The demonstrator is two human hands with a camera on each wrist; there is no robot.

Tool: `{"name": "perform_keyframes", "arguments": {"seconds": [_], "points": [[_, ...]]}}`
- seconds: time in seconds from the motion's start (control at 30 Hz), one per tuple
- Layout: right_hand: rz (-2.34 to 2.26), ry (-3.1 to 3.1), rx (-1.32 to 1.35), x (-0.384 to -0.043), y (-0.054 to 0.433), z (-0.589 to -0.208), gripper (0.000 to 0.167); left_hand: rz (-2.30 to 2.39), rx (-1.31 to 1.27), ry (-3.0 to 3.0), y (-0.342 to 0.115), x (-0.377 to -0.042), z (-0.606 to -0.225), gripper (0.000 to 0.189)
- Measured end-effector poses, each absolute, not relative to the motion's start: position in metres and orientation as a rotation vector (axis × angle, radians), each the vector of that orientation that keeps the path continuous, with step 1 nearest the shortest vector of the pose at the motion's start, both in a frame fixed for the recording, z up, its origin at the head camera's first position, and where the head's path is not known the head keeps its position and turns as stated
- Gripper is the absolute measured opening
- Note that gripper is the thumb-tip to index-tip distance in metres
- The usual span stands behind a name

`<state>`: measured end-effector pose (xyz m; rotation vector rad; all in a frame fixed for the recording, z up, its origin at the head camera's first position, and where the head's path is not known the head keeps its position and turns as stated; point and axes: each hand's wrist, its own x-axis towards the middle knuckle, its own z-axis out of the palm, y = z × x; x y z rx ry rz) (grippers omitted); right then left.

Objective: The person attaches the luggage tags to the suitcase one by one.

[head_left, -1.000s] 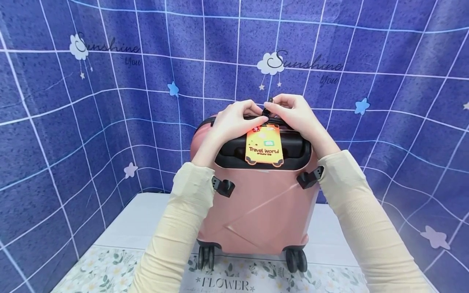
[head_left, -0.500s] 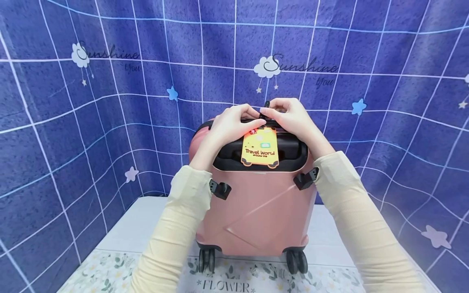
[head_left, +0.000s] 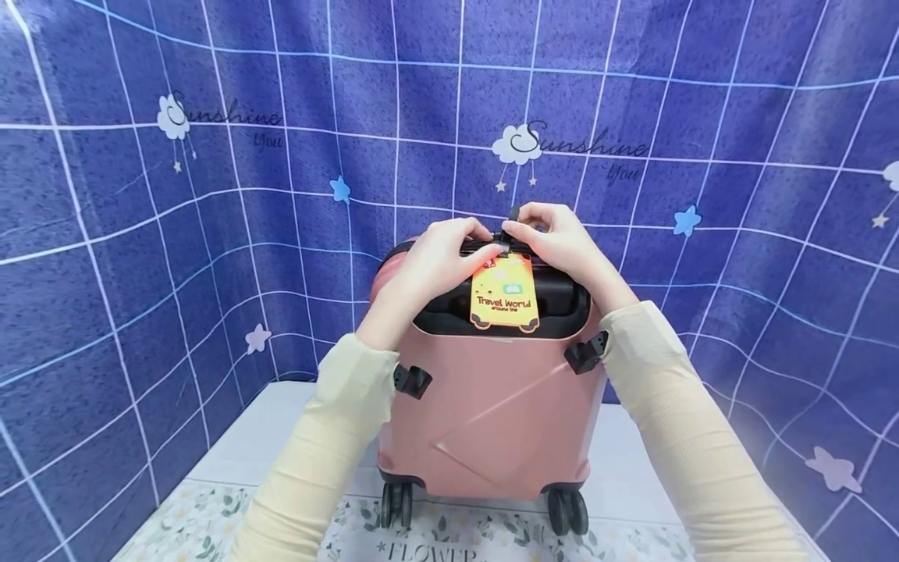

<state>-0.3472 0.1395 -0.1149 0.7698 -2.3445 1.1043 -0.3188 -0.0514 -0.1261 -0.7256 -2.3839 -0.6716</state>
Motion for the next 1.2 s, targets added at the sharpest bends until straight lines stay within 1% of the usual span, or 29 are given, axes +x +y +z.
{"name": "perform_keyframes", "arguments": {"seconds": [0.27,0.33,0.5,0.63,0.93,1.2], "points": [[1.083,-2.344,0.766,-0.347,0.138,-0.115,0.028,-0.748,-0.897,-2.021,-0.072,-0.289,-0.158,0.021],[1.076,-2.337,0.77,-0.347,0.137,-0.114,0.027,-0.759,-0.95,-1.966,-0.076,-0.28,-0.167,0.023],[1.028,-2.31,0.783,-0.348,0.137,-0.113,0.024,-0.75,-1.068,-1.961,-0.077,-0.264,-0.184,0.038],[0.99,-2.295,0.78,-0.349,0.137,-0.112,0.022,-0.714,-1.056,-1.958,-0.072,-0.263,-0.189,0.042],[0.937,-2.273,0.769,-0.351,0.137,-0.111,0.019,-0.747,-1.038,-1.833,-0.067,-0.271,-0.194,0.029],[0.869,-2.243,0.736,-0.348,0.136,-0.113,0.018,-0.732,-1.035,-1.741,-0.063,-0.273,-0.202,0.025]]}}
